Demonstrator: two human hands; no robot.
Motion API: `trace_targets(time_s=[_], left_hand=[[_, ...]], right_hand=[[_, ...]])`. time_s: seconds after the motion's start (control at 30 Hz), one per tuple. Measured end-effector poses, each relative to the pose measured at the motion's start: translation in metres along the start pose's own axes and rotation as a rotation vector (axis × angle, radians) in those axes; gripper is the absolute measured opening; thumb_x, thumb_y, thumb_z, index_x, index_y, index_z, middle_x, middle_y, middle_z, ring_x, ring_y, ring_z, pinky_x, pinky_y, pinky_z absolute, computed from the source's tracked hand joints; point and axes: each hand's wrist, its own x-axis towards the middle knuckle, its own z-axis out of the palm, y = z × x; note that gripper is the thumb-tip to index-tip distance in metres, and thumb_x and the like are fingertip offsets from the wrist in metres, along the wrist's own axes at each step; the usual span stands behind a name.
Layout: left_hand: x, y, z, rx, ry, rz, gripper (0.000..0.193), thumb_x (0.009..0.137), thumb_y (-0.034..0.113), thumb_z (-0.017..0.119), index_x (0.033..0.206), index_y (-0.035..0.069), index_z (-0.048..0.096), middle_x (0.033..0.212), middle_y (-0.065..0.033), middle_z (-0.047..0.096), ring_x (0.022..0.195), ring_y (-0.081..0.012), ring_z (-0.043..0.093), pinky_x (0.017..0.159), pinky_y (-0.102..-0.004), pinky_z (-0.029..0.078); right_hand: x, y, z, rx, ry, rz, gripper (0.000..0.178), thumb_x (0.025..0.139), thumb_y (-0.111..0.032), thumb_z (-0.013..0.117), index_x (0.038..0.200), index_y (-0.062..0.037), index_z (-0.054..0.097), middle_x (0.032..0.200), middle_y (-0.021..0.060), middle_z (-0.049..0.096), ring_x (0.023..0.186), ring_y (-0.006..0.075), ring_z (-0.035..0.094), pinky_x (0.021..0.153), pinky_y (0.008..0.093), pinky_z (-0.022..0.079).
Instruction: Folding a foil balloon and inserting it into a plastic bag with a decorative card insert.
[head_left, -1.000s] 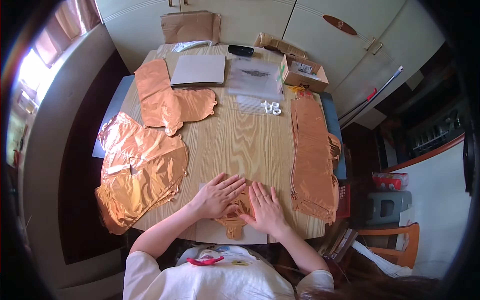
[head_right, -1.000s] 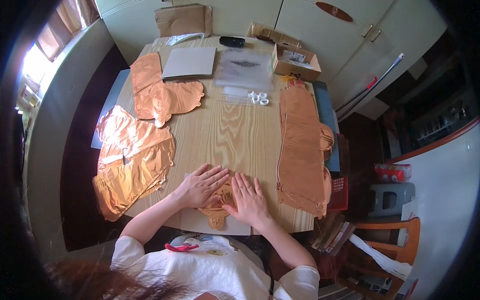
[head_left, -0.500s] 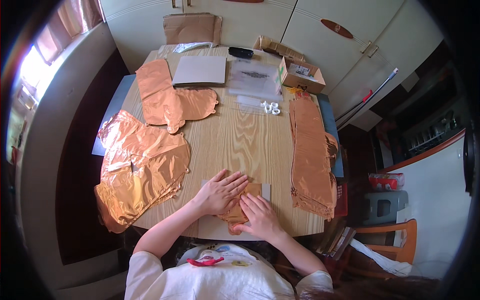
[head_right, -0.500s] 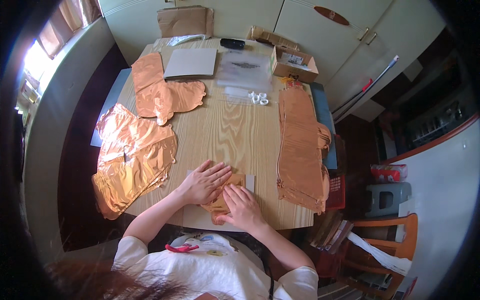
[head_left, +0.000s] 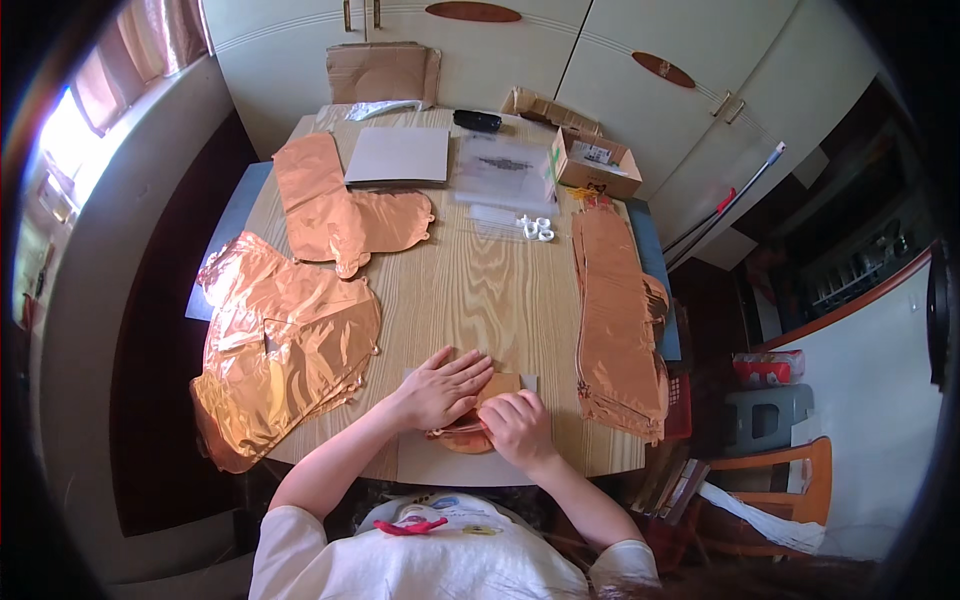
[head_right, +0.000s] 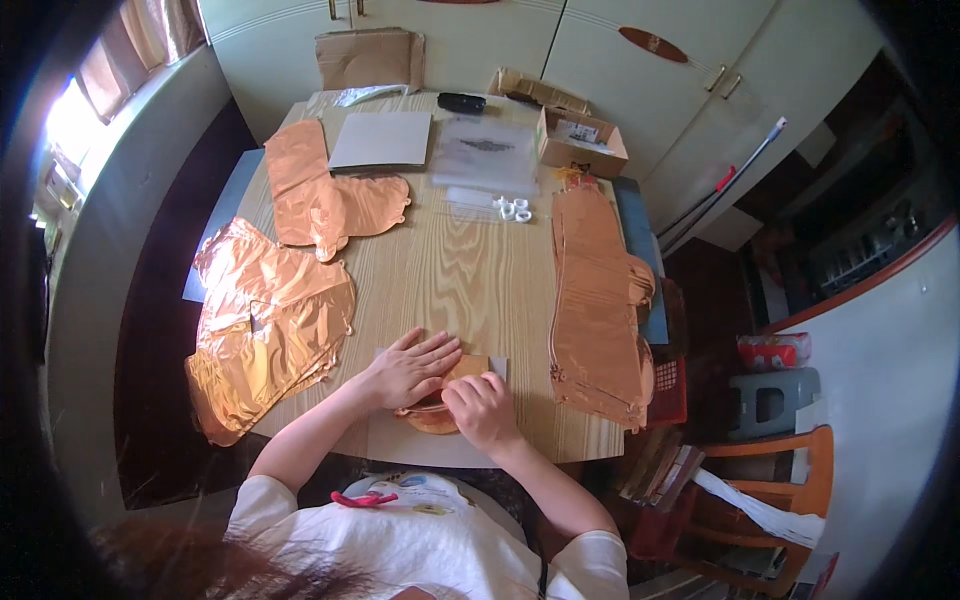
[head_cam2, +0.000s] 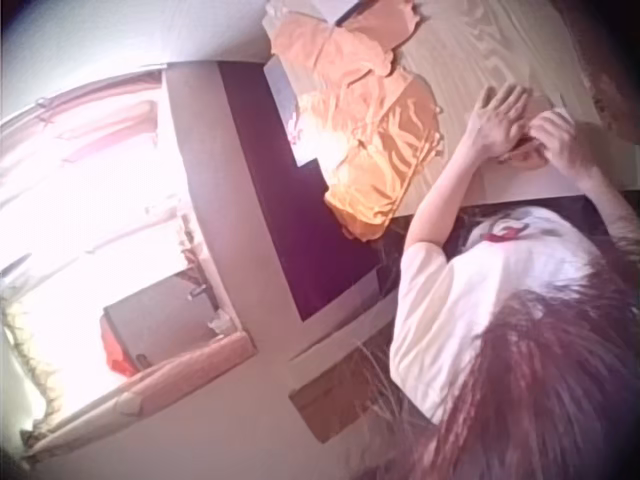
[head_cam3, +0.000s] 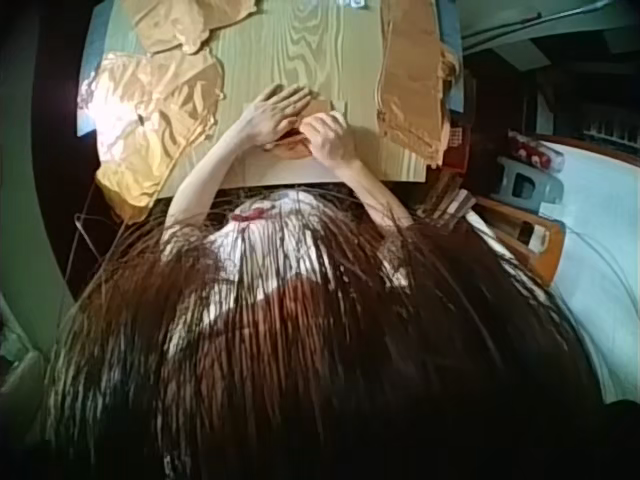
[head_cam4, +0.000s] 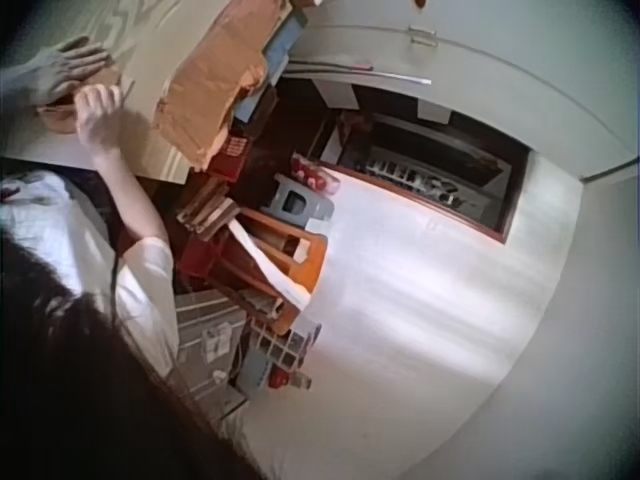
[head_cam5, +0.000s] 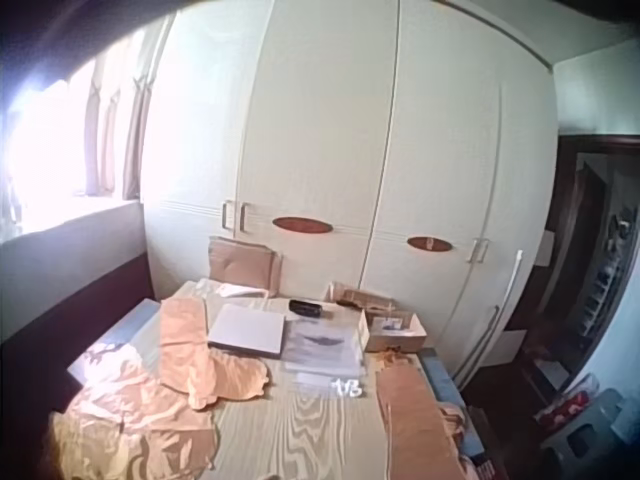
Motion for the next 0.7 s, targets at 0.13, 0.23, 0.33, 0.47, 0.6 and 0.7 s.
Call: trace_targets(time_s=[0.13,0.23,0.33,0.47,0.6,0.7], left_hand=[[0.001,0.000,-0.001,-0.023,-0.036,-0.020,0.058,0.100,0.036,0.033,0.150,0.007,0.034,0.158,-0.0070,0.030,0.148,-0.0205,0.020,0.120,-0.0470,0.010],[0.002,0.001,-0.002,-0.028,-0.038,-0.023,0.058,0.100,0.036,0.033,0.150,0.007,0.033,0.158,-0.0071,0.030,0.148,-0.0203,0.021,0.120,-0.0471,0.010],[0.002,-0.001,-0.001,-0.028,-0.033,-0.018,0.058,0.100,0.036,0.033,0.150,0.007,0.033,0.158,-0.0072,0.030,0.148,-0.0202,0.021,0.120,-0.0473,0.010],[0.000,-0.001,0.000,-0.031,-0.030,-0.020,0.058,0.099,0.035,0.033,0.150,0.007,0.033,0.158,-0.0073,0.030,0.148,-0.0203,0.020,0.120,-0.0475,0.010],[0.001,0.000,-0.001,-0.012,-0.032,-0.012,0.058,0.099,0.035,0.033,0.151,0.007,0.032,0.158,-0.0074,0.029,0.148,-0.0206,0.020,0.120,-0.0473,0.009],[0.002,0.000,-0.003,0.005,-0.098,-0.031,0.060,0.100,0.035,0.032,0.154,0.011,0.026,0.160,-0.0062,0.023,0.149,-0.0203,0.016,0.120,-0.0481,0.008]], right_hand=[[0.004,-0.003,-0.004,-0.181,0.031,-0.139,0.005,0.082,-0.017,0.059,0.084,-0.0125,0.059,0.085,-0.0015,0.059,0.082,0.0143,0.059,0.075,0.0328,0.045],[0.001,-0.002,0.003,-0.262,-0.022,-0.155,0.007,0.082,-0.018,0.060,0.087,-0.0128,0.058,0.086,-0.0019,0.057,0.081,0.0142,0.058,0.076,0.0329,0.044],[0.000,-0.004,0.002,-0.198,-0.067,-0.117,0.010,0.081,-0.019,0.062,0.089,-0.0125,0.059,0.087,-0.0019,0.057,0.083,0.0143,0.057,0.078,0.0335,0.043],[0.007,-0.011,-0.008,-0.057,0.023,-0.095,0.010,0.082,-0.019,0.061,0.089,-0.0131,0.059,0.081,-0.0013,0.052,0.079,0.0145,0.054,0.075,0.0342,0.041],[-0.002,-0.008,-0.005,-0.078,0.049,-0.098,0.010,0.080,-0.019,0.062,0.087,-0.0126,0.060,0.079,-0.0011,0.052,0.079,0.0137,0.055,0.076,0.0340,0.041],[-0.007,-0.007,0.003,-0.112,0.072,-0.107,0.008,0.079,-0.018,0.061,0.082,-0.0130,0.057,0.077,-0.0008,0.050,0.078,0.0137,0.054,0.074,0.0331,0.041]])
